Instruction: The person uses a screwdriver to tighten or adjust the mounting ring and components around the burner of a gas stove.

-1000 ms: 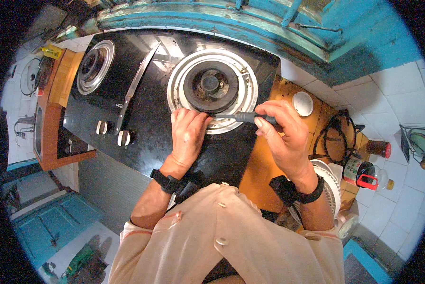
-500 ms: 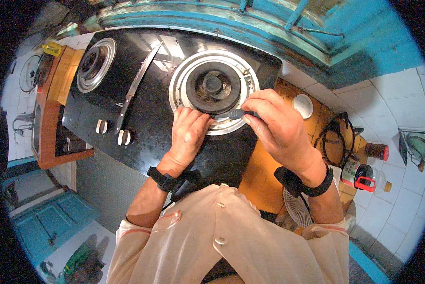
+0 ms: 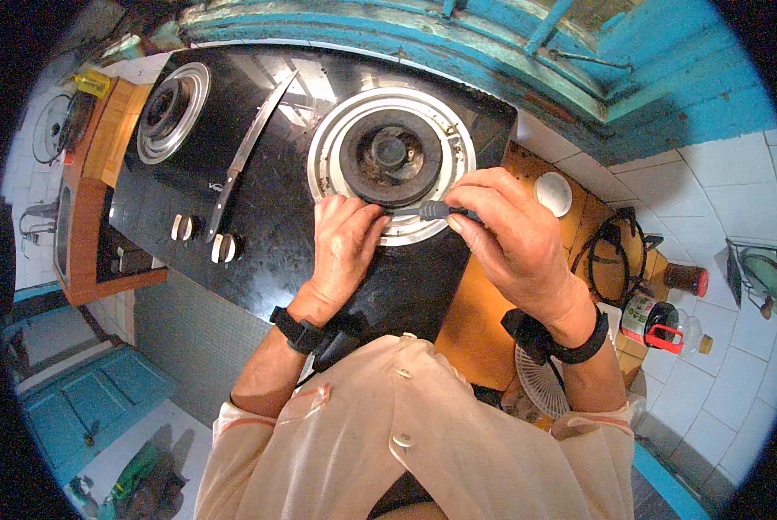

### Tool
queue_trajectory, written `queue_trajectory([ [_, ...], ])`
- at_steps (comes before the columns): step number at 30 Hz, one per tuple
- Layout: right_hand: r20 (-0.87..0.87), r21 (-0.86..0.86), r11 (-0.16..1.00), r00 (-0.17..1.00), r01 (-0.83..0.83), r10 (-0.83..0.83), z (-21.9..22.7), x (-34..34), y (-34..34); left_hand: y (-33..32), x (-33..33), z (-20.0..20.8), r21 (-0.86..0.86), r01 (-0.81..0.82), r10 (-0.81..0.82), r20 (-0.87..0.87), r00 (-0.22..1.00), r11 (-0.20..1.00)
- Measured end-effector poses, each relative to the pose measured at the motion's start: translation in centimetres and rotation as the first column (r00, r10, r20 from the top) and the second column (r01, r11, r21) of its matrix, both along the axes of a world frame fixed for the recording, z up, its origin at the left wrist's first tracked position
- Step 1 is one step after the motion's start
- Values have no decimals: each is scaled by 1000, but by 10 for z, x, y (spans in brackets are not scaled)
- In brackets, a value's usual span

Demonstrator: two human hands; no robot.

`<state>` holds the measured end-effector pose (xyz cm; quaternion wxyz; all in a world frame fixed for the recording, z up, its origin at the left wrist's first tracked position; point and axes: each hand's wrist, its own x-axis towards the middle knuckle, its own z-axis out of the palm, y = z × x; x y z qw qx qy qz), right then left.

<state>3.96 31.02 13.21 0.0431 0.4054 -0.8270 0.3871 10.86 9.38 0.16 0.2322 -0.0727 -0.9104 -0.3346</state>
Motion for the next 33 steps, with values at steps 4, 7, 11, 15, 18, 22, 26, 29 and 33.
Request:
queue_trajectory([
  [4,-70,44,999,997,-32,35,6,1,-6,2,0,-2,-17,-4,4,-7,1000,1000],
  [7,82,92,995,996,-29,22,16,1,-13,4,-1,0,-32,-7,7,-17,1000,999],
  [11,-84,168,984,993,-63,78,19,-8,-19,7,0,1,-72,-46,43,-36,998,996],
  [15,-107,416,908,994,50,-6,26,-4,-27,10,0,0,-61,-51,48,-52,997,997],
  [18,-183,233,967,981,104,-62,20,-6,-37,10,-1,1,-53,-40,38,-50,998,998],
  [22,-187,166,984,978,-56,87,15,-20,-33,10,-1,0,-53,-41,38,-64,997,998],
  [26,-48,241,970,998,-30,43,16,-16,-33,10,-1,-1,-71,-38,34,-58,998,997],
  [29,7,186,982,999,-37,36,14,-19,-37,10,-1,-3,-65,-37,33,-51,998,997],
  [33,9,28,997,998,-70,70,4,-28,-30,11,-1,-3,-59,-52,50,-49,998,997],
])
